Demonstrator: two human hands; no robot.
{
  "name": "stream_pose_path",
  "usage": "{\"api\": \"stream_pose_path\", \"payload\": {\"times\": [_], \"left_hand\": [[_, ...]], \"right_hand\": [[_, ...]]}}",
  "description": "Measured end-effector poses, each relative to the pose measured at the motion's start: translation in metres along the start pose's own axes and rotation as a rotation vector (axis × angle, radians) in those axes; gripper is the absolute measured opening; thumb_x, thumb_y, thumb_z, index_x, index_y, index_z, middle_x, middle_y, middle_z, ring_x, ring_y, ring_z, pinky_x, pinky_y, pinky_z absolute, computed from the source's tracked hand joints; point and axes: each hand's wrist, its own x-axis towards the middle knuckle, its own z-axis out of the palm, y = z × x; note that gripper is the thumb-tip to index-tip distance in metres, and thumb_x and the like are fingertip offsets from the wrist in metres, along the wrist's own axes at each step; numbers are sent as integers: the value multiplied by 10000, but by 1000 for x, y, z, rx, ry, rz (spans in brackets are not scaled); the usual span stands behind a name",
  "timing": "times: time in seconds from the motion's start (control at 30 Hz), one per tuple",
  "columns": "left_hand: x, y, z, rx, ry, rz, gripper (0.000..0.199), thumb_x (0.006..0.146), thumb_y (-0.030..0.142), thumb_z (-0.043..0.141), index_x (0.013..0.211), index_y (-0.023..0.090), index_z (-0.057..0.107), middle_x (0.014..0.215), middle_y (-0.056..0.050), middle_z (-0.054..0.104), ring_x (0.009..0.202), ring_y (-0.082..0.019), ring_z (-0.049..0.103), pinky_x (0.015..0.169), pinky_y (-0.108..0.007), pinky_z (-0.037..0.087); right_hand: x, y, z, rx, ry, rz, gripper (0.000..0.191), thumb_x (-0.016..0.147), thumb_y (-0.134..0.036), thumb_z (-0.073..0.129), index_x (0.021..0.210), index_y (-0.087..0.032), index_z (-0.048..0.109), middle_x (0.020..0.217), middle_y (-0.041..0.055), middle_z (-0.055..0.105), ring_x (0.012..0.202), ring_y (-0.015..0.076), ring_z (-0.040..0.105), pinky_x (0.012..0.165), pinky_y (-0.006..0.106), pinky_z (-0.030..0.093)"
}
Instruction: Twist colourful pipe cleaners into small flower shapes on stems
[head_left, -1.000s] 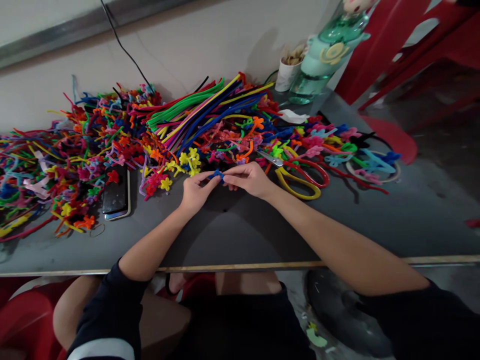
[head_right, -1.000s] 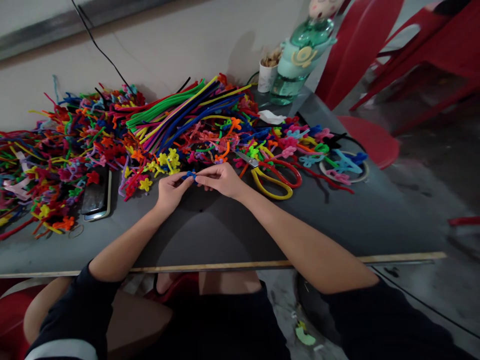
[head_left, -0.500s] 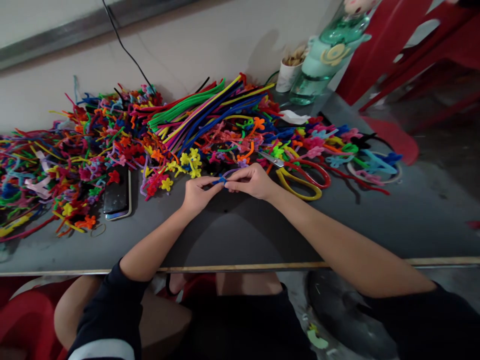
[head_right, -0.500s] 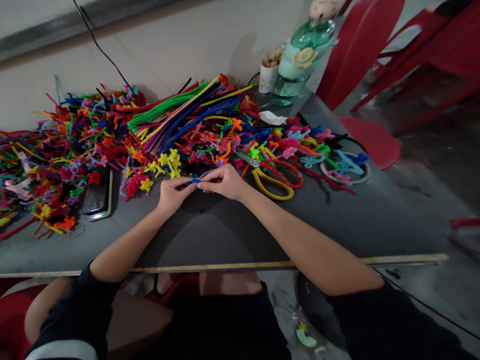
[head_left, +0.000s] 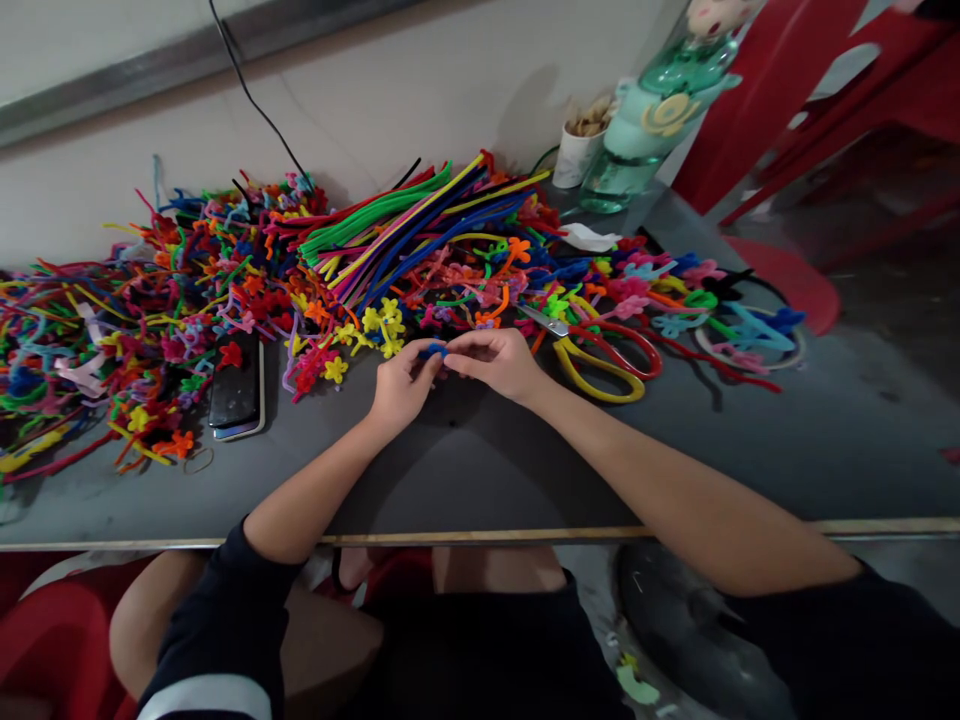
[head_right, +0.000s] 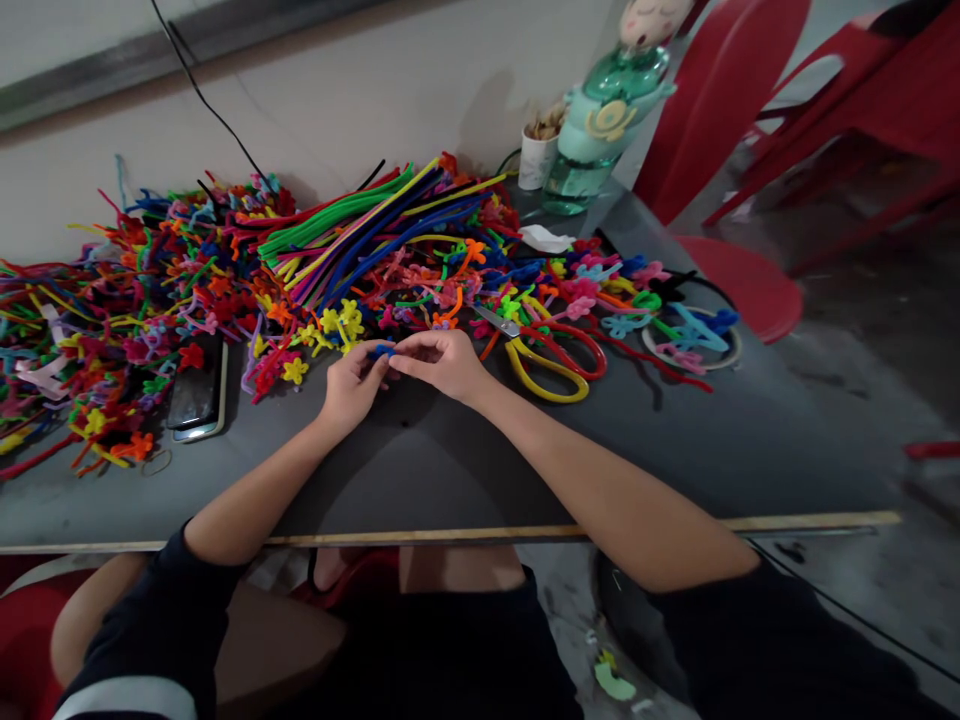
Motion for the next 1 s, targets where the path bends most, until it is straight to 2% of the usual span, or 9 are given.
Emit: {"api": "stream_pose_path", "payload": {"times": [0.17,0.33,0.5,0.7,0.87,1.0], "left_hand": [[1,2,-2,139,43,43,155,808,266,634,928,169,643,648,18,623,557,-80,567,521,-189,443],[-1,10,-4,270,35,127,94,819,242,610,835,170,668,714,2,663,609,-89,563,572,-207,441],[2,5,-4,287,106,118,126,848,228,599,926,179,684,867,-33,716,717,-119,629,644,-234,488],[5,0,-4,353,104,104,143,875,202,571,958,186,687,948,-48,722,852,-145,655,727,-256,509],[1,6,-2,416,111,24,219,843,267,625,1041,178,659,826,-28,704,656,-117,616,614,-236,486],[1,4,-3,330,135,0,218,851,292,607,1030,181,664,804,-25,704,659,-116,625,619,-233,489]], "right_hand": [[-3,-2,0,-133,132,-147,286,726,-405,732,905,-182,729,701,17,654,560,102,553,511,244,451],[-4,-3,0,-339,122,-245,194,777,-377,686,809,-194,740,755,42,705,627,138,610,561,269,476],[-3,-1,-1,-386,129,-189,217,780,-391,679,821,-189,749,773,44,731,613,144,626,571,271,486],[-2,-1,-1,-437,168,-175,238,779,-406,678,820,-181,745,727,37,718,574,133,596,562,266,459],[-1,1,-1,-452,225,-129,276,803,-431,641,751,-167,704,638,32,672,545,131,574,559,272,442],[1,3,-2,-281,155,-36,335,775,-498,654,745,-167,688,606,23,643,505,123,566,506,257,440]]}}
